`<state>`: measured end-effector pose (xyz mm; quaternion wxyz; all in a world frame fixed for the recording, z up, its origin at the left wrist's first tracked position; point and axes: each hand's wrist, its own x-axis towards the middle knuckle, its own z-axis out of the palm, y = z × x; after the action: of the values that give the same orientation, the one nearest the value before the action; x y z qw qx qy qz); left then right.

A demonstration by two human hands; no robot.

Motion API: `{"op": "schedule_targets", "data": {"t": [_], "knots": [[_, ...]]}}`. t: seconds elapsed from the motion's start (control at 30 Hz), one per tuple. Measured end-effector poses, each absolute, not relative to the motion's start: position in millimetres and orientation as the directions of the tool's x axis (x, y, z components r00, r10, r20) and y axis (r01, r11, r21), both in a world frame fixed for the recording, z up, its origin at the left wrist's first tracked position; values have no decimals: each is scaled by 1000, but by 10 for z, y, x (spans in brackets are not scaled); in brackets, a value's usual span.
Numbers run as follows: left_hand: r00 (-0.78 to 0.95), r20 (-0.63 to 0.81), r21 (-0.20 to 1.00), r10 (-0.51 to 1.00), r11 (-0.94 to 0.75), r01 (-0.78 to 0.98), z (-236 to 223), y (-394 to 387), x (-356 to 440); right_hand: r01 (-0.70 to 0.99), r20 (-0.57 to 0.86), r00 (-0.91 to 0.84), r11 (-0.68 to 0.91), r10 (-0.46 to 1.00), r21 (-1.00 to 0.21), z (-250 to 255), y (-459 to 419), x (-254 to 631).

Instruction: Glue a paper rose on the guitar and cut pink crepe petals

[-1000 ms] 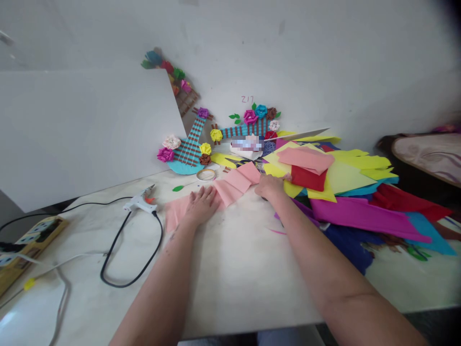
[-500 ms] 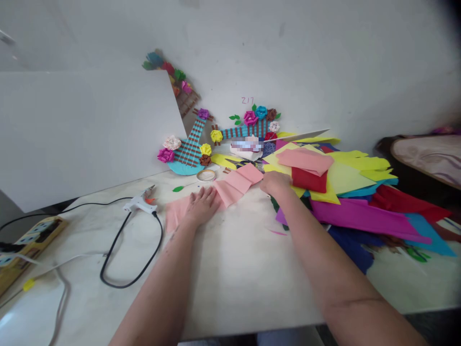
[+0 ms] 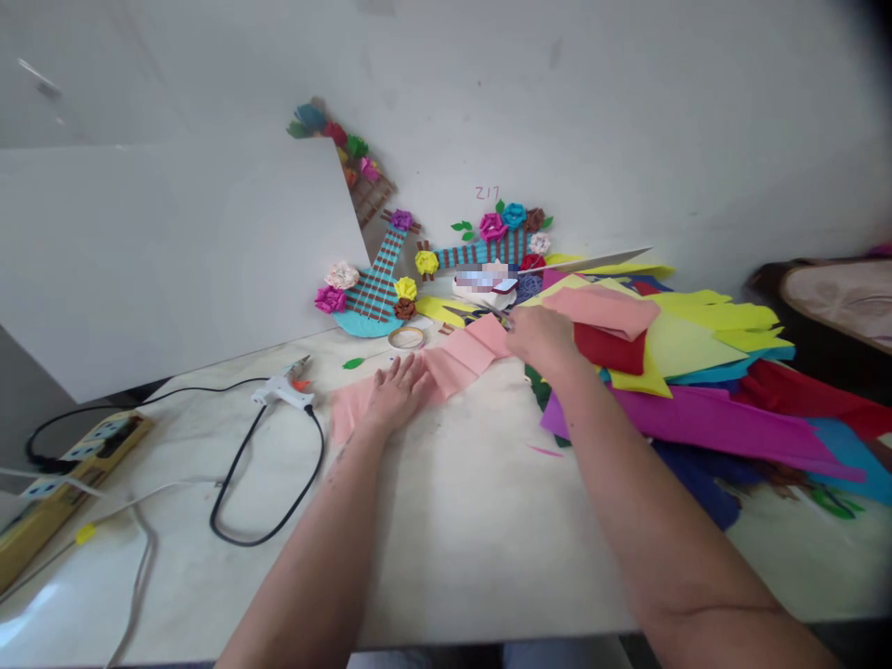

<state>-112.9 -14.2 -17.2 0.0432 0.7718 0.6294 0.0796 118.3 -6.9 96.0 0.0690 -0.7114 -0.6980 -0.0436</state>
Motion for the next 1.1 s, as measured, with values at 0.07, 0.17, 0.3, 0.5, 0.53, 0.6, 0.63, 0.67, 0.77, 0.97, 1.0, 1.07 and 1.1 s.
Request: {"op": "schedule_targets", "data": {"t": [0.07, 0.17, 0.3, 0.5, 0.53, 0.6, 0.63, 0.67, 0.77, 0.97, 1.0, 1.07, 1.1], "knots": [[143, 127, 179, 982, -164, 970, -162, -133, -1140, 998, 181, -52, 59, 982, -36, 812, -63, 987], [50, 222, 179, 974, -91, 980, -173, -110, -1182, 985, 204, -168, 173, 964, -7, 537, -54, 744], [-28, 289, 187, 957, -28, 982, -234, -68, -1253, 978, 145, -209, 210, 967, 7, 228, -34, 601], [-129, 297, 236, 946, 58, 970, -242, -71, -1279, 993, 13, -112, 112, 994, 32, 84, 49, 637], [-152, 308, 238, 939, 78, 968, -224, -83, -1280, 995, -10, -98, 99, 995, 34, 87, 59, 645], [-200, 355, 235, 913, 119, 965, -173, -110, -1294, 997, -39, -67, 68, 997, 29, 99, 68, 653], [-235, 386, 238, 892, 150, 960, -140, -122, -1312, 998, -45, -55, 56, 997, 22, 107, 68, 654], [-280, 416, 249, 865, 188, 950, -104, -132, -1339, 999, -50, -47, 48, 998, 17, 114, 64, 653], [-444, 468, 311, 764, 328, 892, 4, -164, -1491, 998, -65, -68, 69, 996, 11, 137, 39, 647], [-685, 296, 441, 666, 541, 716, -11, -274, -1911, 995, -46, -95, 96, 994, 22, 143, 31, 631], [-685, 269, 447, 677, 542, 711, -45, -288, -1956, 995, -47, -94, 95, 994, 25, 136, 36, 632], [-662, 252, 443, 706, 524, 728, -115, -299, -2011, 996, -41, -87, 88, 995, 27, 124, 38, 638], [-653, 250, 435, 715, 520, 736, -144, -298, -2025, 996, -31, -88, 89, 996, 24, 121, 33, 645]]}}
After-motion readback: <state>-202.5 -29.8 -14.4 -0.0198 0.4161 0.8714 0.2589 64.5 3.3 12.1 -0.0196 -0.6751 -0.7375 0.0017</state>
